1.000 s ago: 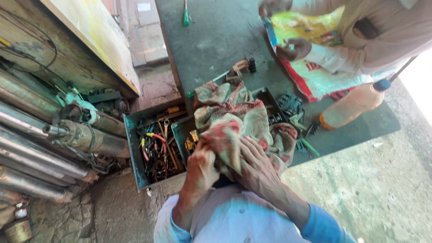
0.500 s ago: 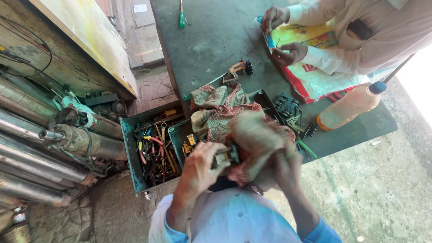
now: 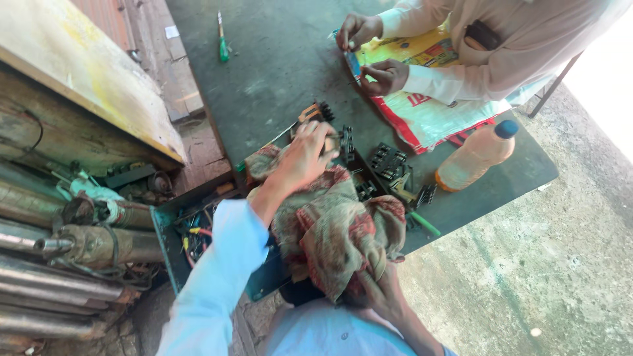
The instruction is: The person wipes small electrical components with a cloth on a workbench. They handle several metal and plastic parts one by one, turning them over and rubbing surfaces with the cloth. A second person is visible nearby but not interacting with the task.
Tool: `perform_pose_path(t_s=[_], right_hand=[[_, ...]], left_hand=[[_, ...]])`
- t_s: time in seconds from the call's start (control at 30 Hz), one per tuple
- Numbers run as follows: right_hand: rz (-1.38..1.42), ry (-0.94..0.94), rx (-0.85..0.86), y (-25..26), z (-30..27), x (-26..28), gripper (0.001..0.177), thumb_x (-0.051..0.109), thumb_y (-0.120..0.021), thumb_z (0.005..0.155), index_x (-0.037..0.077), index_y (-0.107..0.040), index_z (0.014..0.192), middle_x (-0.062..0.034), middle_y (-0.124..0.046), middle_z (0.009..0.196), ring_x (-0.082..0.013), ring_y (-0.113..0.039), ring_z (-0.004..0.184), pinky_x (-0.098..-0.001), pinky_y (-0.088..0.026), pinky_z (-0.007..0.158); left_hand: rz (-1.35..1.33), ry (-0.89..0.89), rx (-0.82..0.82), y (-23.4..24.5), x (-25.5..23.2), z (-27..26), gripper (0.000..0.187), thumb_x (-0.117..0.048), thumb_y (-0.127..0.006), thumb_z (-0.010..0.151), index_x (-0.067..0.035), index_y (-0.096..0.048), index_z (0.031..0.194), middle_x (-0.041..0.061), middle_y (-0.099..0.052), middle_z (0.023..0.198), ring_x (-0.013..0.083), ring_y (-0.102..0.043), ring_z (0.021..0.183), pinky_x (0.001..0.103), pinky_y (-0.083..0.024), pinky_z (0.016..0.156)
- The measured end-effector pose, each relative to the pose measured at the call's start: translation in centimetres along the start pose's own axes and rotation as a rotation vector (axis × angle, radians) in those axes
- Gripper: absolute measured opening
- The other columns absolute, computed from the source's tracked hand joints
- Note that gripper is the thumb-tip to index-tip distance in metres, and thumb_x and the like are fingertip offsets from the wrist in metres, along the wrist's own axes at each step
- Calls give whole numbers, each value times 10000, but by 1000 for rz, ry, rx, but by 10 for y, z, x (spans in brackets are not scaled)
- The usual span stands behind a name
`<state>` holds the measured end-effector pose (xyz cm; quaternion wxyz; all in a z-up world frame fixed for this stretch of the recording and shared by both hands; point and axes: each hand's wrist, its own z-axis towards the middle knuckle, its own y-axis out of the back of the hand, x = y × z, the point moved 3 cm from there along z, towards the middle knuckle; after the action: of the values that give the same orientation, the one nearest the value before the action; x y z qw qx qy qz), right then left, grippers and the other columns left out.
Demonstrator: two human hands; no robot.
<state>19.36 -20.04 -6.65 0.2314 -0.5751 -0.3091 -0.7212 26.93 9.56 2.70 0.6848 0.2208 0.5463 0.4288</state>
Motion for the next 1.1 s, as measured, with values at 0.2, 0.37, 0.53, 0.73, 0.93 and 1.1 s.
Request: perform_pose_path(t_s=[0.2,0.37,0.53,0.73,0.93,1.1], right_hand=[[-39,-221,98,11,8,20,148,124,-631,947,0,-599,1020,-149,-629,939,-302,-641,828,-416,-527,741],[-41,-76,168,13,16,27,141,119,-622,968,12,-532,953,-156,-582,897,-325,-587,833,-436,-480,749],[-51,-39,214,19,25,30,170,123,-637,967,16,-507,938,-171,-560,877,-336,-574,847,-446,-471,782],[29,21,284,18,35,43,119,109,-609,975,3,-564,1007,-193,-600,974,-366,-594,896,-463,-486,812],[-40,-46,390,16,33,50,150,143,-617,985,4,-566,1014,-192,-620,934,-361,-603,904,-458,-483,816],[30,-102,396,15,26,47,150,156,-597,1003,10,-564,1013,-180,-626,917,-337,-621,864,-452,-492,798]], left_hand=[[112,107,156,-98,73,83,467,-232,-806,855,-44,-531,1182,199,-587,1195,442,-552,1158,538,-484,953],[208,189,203,-126,87,101,484,-238,-802,840,-31,-529,1181,209,-570,1219,444,-541,1177,575,-502,896],[503,151,137,-103,29,97,509,-193,-786,808,-33,-539,1224,198,-580,1208,398,-560,1164,522,-535,828],[240,-231,521,-154,-82,56,405,-362,-832,770,-43,-699,979,132,-669,1021,343,-587,1088,497,-501,892],[427,-384,612,-199,-84,38,283,-262,-833,709,-109,-764,937,122,-612,1167,319,-539,1178,446,-467,934],[309,-415,522,-194,-74,40,177,-181,-794,771,-94,-761,922,120,-613,1141,318,-549,1152,457,-470,944]])
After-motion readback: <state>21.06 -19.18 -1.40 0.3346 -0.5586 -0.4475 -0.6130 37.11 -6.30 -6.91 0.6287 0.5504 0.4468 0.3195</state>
